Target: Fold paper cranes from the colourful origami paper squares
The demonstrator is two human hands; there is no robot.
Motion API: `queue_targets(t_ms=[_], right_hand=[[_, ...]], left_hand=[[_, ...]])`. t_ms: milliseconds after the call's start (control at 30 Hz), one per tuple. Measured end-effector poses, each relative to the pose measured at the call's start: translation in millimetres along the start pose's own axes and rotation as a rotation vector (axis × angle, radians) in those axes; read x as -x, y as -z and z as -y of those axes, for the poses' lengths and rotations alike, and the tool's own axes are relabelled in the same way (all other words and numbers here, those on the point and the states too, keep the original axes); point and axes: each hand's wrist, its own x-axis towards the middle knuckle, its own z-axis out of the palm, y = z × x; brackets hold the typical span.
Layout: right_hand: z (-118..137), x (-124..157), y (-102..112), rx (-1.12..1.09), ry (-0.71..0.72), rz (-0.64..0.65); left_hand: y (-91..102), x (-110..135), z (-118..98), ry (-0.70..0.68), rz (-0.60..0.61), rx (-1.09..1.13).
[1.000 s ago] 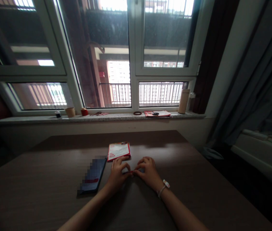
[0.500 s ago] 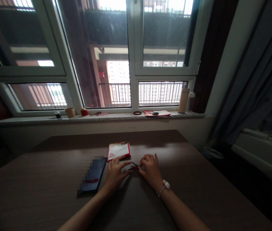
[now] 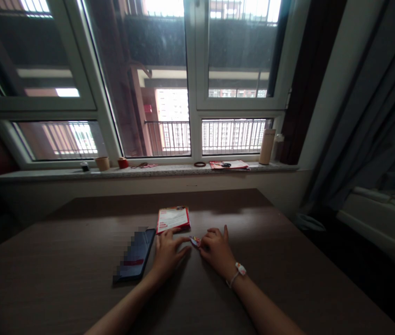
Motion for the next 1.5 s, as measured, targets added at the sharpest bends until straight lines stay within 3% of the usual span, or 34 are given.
queue_targets(t_ms=[300,567,933,1267,1500], right_hand=[[-6.5,-2.2,-5.1,-0.228,-0.049,0.092],[-6.2,-1.9,-6.8,-0.279,-0.092,0.065],[-6.2,-0.9,-10.6,-0.209,-0.042,0.050],[-5.5,-0.8,-7.4,-0.164,-0.059,0.076],[-1.9,1.9,-5.3,-0.140,-0.038,0.075]], left_hand=[[-6.2,2.9,1.1,-0.008,0.067,-0.016],[-5.0,2.5,-0.6,0.020,0.081,-0.018],[-1.3,1.6,-2.4,0.040,0.092,0.034],[-0.2,-1.2,1.0,0.045,0.198,0.064],[1.7,-0.3,1.4,0.030,0.202,0.048]])
